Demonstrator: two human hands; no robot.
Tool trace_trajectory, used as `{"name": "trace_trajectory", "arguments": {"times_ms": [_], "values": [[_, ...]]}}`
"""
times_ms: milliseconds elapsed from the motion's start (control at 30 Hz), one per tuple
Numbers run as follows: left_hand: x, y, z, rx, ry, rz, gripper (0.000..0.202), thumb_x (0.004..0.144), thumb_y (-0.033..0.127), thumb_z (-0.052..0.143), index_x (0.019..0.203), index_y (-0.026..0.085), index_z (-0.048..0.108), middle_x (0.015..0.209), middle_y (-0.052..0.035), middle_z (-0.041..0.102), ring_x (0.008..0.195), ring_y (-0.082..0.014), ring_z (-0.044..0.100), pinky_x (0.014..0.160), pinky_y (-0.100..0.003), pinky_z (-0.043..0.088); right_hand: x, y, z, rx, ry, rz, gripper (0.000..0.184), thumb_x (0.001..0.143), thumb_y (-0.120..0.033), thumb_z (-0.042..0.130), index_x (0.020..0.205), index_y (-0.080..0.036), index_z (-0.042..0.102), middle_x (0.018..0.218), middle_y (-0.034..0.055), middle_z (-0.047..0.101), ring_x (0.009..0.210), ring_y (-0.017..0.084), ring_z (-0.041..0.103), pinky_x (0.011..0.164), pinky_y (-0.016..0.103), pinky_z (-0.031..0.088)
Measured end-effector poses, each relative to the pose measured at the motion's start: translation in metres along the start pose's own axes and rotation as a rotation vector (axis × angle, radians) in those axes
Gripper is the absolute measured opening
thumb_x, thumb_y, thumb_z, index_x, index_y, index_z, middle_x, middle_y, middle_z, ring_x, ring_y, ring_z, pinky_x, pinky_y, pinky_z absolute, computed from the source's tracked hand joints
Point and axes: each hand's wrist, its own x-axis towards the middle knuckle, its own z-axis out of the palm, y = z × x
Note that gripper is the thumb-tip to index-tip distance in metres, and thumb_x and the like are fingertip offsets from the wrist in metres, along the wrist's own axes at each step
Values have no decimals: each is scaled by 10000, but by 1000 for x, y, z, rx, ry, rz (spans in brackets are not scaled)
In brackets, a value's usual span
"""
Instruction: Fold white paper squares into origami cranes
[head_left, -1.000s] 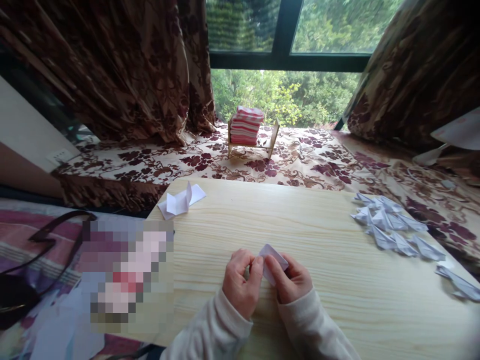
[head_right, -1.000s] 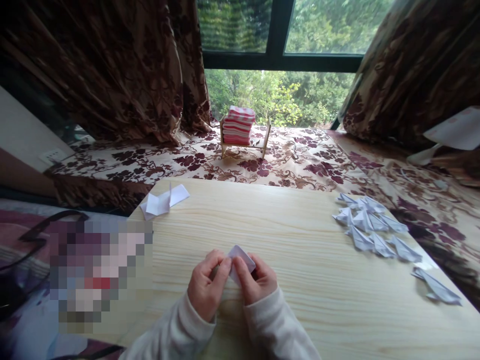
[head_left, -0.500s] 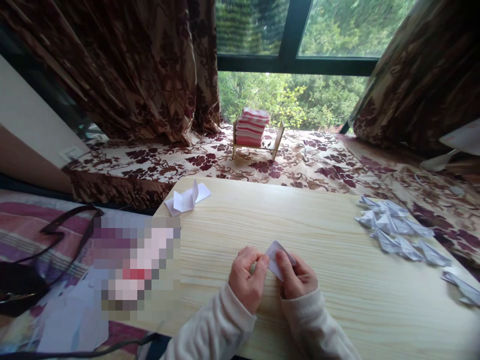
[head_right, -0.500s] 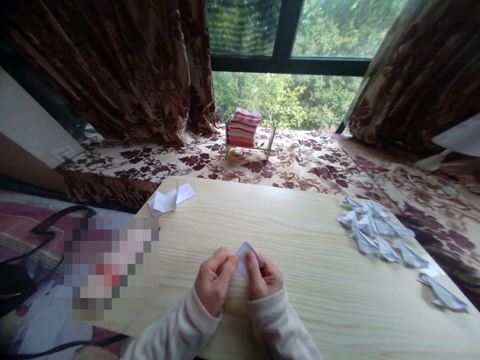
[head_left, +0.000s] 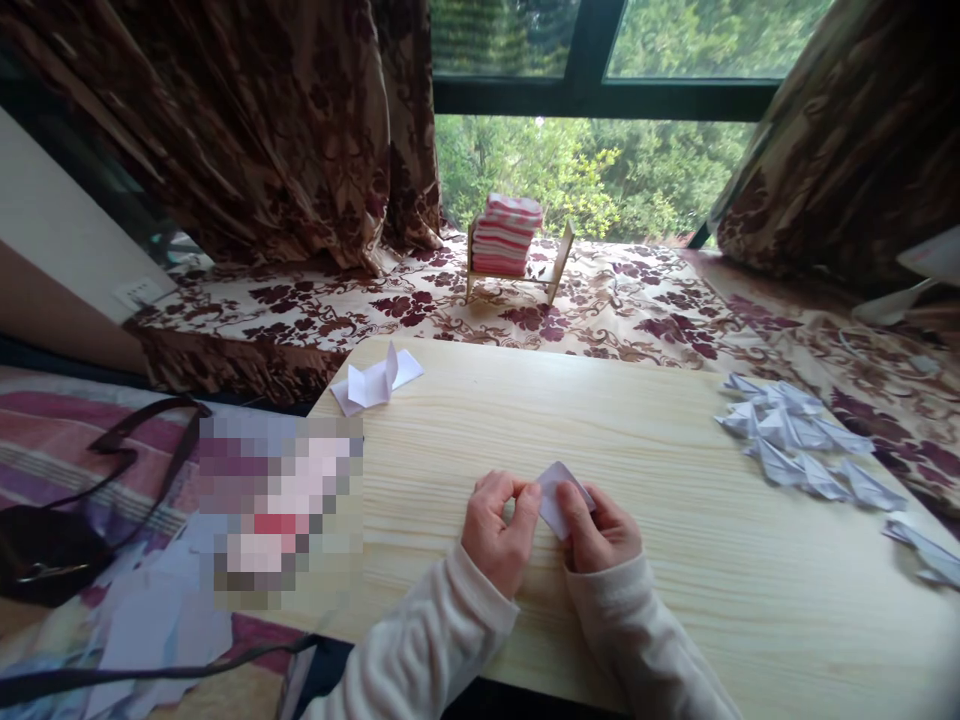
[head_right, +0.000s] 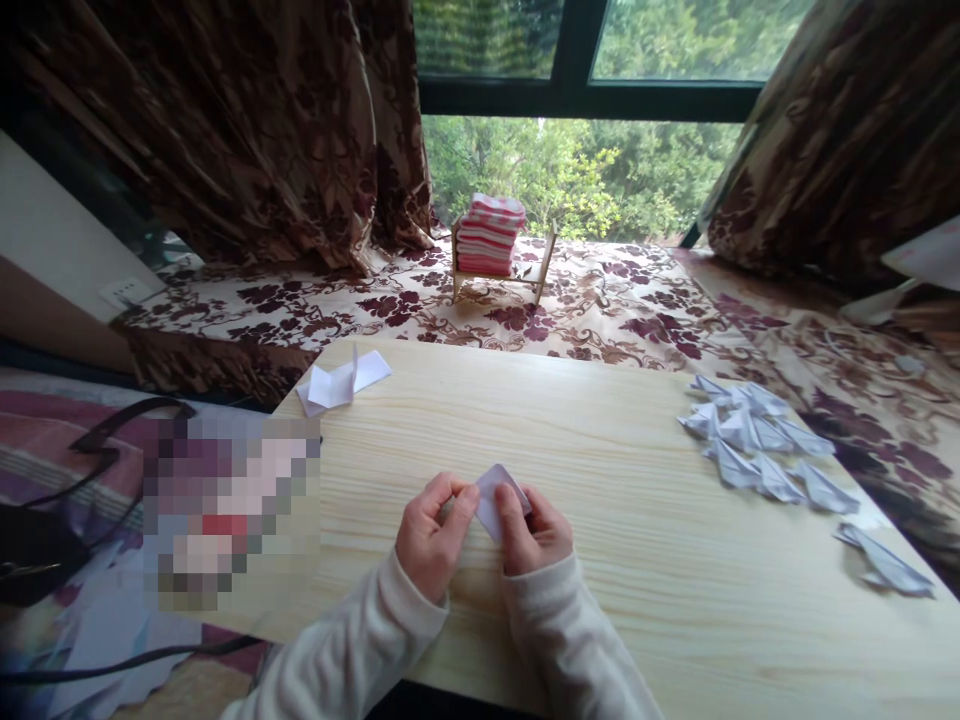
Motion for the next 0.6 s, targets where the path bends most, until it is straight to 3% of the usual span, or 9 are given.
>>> {"name": "trace_trajectory", "arguments": {"times_ms": [133,400,600], "values": [[0,-1,-1,-4,-17,12,226,818,265,431,620,172,484,643,-2,485,707,-149,484,669,-254,377,3,0,-1,-41,-51,-10,289,695,-424,624,669,-136,605,514,-23,478,466,89,388,424,211,306],[1,-6,-4,-88,-56,30,245,823,274,448,608,168,500,602,15,450,634,-123,452,613,-227,369,5,1,-1,-74,-88,-97,306,749,-403,564,580,-148,561,473,-39,431,438,80,364,411,209,278],[3,-10,-4,-118,-21,51,229,795,281,503,599,166,537,570,25,456,585,-113,438,582,-216,370,5,-7,2,-44,-30,-52,402,782,-459,492,518,-157,505,447,-49,338,429,75,305,400,217,224]]}}
